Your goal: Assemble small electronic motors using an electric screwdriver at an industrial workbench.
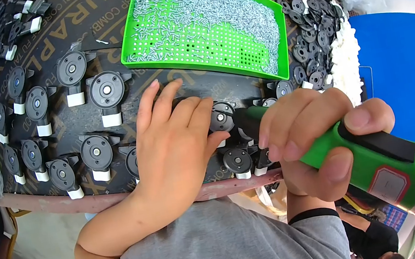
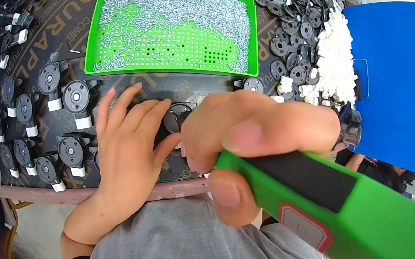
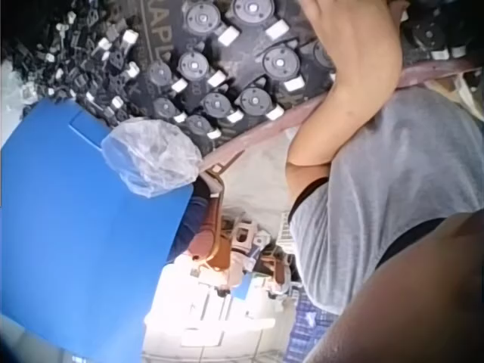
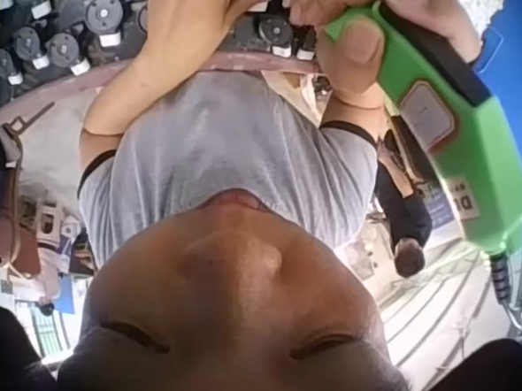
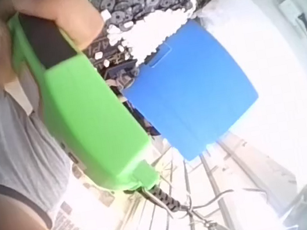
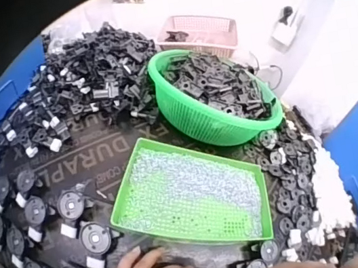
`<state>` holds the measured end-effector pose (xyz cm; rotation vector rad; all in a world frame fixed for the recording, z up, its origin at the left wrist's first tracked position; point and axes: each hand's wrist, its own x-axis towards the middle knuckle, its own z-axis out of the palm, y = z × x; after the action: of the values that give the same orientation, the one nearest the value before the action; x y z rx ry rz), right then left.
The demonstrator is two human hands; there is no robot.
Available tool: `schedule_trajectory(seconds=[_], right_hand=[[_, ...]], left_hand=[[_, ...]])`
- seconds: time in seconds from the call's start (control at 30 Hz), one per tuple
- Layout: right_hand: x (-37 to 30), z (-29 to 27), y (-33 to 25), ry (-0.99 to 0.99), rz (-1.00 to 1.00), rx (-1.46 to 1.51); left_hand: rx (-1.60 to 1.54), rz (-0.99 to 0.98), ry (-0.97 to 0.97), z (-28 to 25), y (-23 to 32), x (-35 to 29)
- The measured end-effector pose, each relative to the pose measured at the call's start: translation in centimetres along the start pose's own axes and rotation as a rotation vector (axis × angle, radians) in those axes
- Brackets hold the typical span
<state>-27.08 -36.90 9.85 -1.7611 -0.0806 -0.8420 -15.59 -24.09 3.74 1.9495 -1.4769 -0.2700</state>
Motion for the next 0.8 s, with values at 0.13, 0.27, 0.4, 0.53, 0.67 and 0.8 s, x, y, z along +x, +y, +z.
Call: schedule_trajectory(seconds=[0.13,0.27,0.4,0.53,0.67,0.8], right_hand=[[-0.1,0.1,0.0,0.041,0.026,-0.018],[0.0,0.5,-0.1,0.078,0.038,-0.006],[0.6,0.2,-0.1,-0.026,0.089,0.037],[0.7,1.8,-0.1,0.175,0.172,-0.055],[0.8,1.3,0.2,0.071,0.056,0.053],[2.1,-1.3,-1.9,0.036,-0.108,-0.030]], left_hand=[[0.002,-0.016,-0.009,-0.1,0.1,0.0],[0.012,-0.004,0.002,0.0,0.2,0.1],[0.044,0.009,-0.015,-0.1,0.2,0.2],[0.062,0.008,0.011,0.4,0.0,0.0],[0.082,-0.002,0.019,0.6,0.0,-0.3],[0.055,0.014,0.043,0.6,0.6,-0.2]])
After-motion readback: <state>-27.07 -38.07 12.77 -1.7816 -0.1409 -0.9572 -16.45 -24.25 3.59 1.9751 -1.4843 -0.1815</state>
